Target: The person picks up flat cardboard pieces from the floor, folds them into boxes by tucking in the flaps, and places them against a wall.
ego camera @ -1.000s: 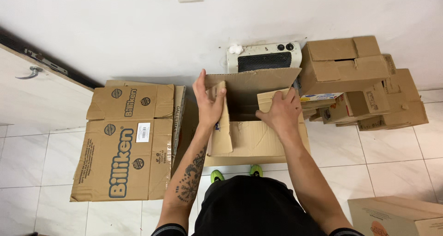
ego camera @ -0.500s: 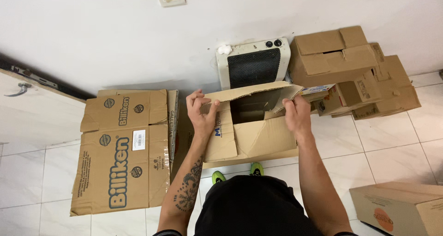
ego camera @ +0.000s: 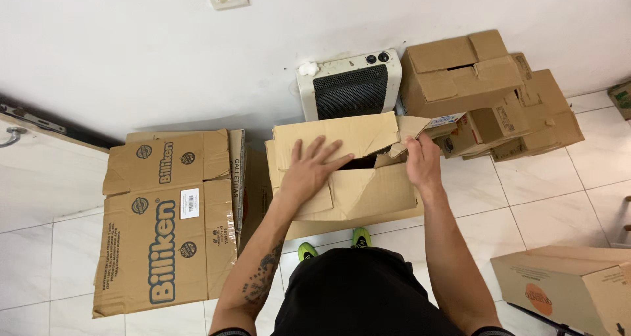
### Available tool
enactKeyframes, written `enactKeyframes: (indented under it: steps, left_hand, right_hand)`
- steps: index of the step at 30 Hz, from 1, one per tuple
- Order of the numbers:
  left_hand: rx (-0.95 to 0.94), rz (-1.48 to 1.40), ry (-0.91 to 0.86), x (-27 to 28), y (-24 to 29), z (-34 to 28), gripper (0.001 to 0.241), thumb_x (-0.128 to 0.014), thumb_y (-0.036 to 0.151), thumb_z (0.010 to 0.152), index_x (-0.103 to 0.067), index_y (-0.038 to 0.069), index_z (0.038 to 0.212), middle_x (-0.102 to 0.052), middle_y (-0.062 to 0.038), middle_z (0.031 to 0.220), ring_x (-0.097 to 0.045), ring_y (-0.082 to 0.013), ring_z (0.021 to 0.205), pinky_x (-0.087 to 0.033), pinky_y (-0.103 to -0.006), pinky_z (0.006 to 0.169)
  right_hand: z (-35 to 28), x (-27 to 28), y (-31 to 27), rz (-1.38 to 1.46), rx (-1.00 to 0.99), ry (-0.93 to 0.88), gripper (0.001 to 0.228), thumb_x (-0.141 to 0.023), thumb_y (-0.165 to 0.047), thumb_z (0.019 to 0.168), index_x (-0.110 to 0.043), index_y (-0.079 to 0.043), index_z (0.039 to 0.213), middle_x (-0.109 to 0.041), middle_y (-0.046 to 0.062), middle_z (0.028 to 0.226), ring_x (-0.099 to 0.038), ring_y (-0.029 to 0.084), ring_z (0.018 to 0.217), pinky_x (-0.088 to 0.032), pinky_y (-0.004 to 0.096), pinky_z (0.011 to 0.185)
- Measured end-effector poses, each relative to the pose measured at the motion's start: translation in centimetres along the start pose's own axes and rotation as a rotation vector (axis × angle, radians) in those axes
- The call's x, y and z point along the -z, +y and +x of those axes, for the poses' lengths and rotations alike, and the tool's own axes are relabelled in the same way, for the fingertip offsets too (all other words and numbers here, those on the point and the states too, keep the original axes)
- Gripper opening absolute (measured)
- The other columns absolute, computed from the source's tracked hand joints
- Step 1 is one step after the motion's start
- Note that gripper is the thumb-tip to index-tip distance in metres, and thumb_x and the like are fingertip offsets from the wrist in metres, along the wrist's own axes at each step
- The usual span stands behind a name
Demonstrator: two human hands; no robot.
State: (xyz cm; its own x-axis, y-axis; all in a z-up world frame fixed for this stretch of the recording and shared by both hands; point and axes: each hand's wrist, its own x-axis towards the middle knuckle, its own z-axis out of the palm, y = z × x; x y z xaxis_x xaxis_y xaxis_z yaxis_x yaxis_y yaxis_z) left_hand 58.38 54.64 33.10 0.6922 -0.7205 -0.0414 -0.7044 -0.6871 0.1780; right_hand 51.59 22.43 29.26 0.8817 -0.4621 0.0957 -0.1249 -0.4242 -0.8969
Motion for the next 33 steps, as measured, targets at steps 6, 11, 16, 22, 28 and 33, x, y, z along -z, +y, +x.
enactKeyframes:
  steps: [6,11,16,22,28,33]
  left_hand:
    - [0.012,0.114,-0.199,-1.1,1.3,2.5,0.061,-0.051,0.020,0.119,-0.059,0.058,0.166,-0.034,0.011,0.191,-0.025,-0.0363,0.179,-0.026,-0.0864,0.134]
    - [0.022,0.148,-0.209,-3.3,1.2,3.5,0.056,-0.051,0.029,0.120,-0.058,0.059,0.167,-0.027,0.012,0.194,-0.018,-0.0379,0.181,-0.018,-0.0873,0.135]
    - [-0.018,-0.136,-0.132,-3.8,-3.5,2.4,0.080,-0.078,0.013,0.102,-0.056,0.045,0.172,-0.035,0.005,0.190,-0.027,-0.0330,0.180,-0.022,-0.0706,0.146]
    - [0.173,-0.321,0.208,-2.3,-6.2,-2.4,0.061,-0.075,0.033,0.098,-0.074,0.031,0.159,-0.056,-0.008,0.179,-0.040,-0.0357,0.175,-0.034,-0.0610,0.144]
    - [0.693,-0.916,0.160,0.0,-4.7,-5.9,0.104,-0.075,0.057,0.106,-0.022,0.022,0.188,-0.039,-0.027,0.186,-0.042,-0.0467,0.171,-0.038,-0.0620,0.143]
    - [0.718,-1.390,0.060,-4.6,-7.1,-5.7,0.096,-0.064,0.061,0.115,-0.026,0.013,0.189,-0.056,-0.033,0.174,-0.058,-0.0531,0.158,-0.060,-0.0700,0.121]
  right_hand:
    - [0.5,-0.1,3.0,-0.001,-0.013,0.006,0.054,-0.059,-0.047,0.115,-0.075,0.004,0.108,-0.071,0.030,0.091,-0.070,0.040,0.099,-0.053,0.058,0.087]
    - [0.3,-0.3,-0.1,-0.040,0.010,-0.099,0.050,-0.055,-0.048,0.123,-0.075,-0.003,0.132,-0.075,0.027,0.113,-0.073,0.040,0.111,-0.056,0.057,0.091]
    - [-2.0,1.1,-11.3,-0.153,-0.077,-0.337,0.065,-0.065,-0.055,0.119,-0.061,-0.012,0.168,-0.021,0.036,0.191,-0.025,0.065,0.172,-0.029,0.079,0.137]
    - [-1.1,0.1,-8.3,-0.236,-0.179,-0.402,0.077,-0.079,-0.038,0.110,-0.049,-0.026,0.181,-0.018,0.039,0.190,-0.026,0.061,0.174,-0.030,0.071,0.141]
    - [-1.3,0.1,-10.7,-0.208,-0.350,-0.367,0.105,-0.083,-0.041,0.107,-0.023,-0.021,0.191,-0.032,0.029,0.191,-0.035,0.052,0.173,-0.033,0.068,0.142]
    - [0.1,-1.2,-5.5,-0.240,-0.431,-0.394,0.097,-0.086,-0.063,0.097,-0.052,-0.022,0.178,-0.064,0.022,0.170,-0.057,0.045,0.161,-0.049,0.059,0.132]
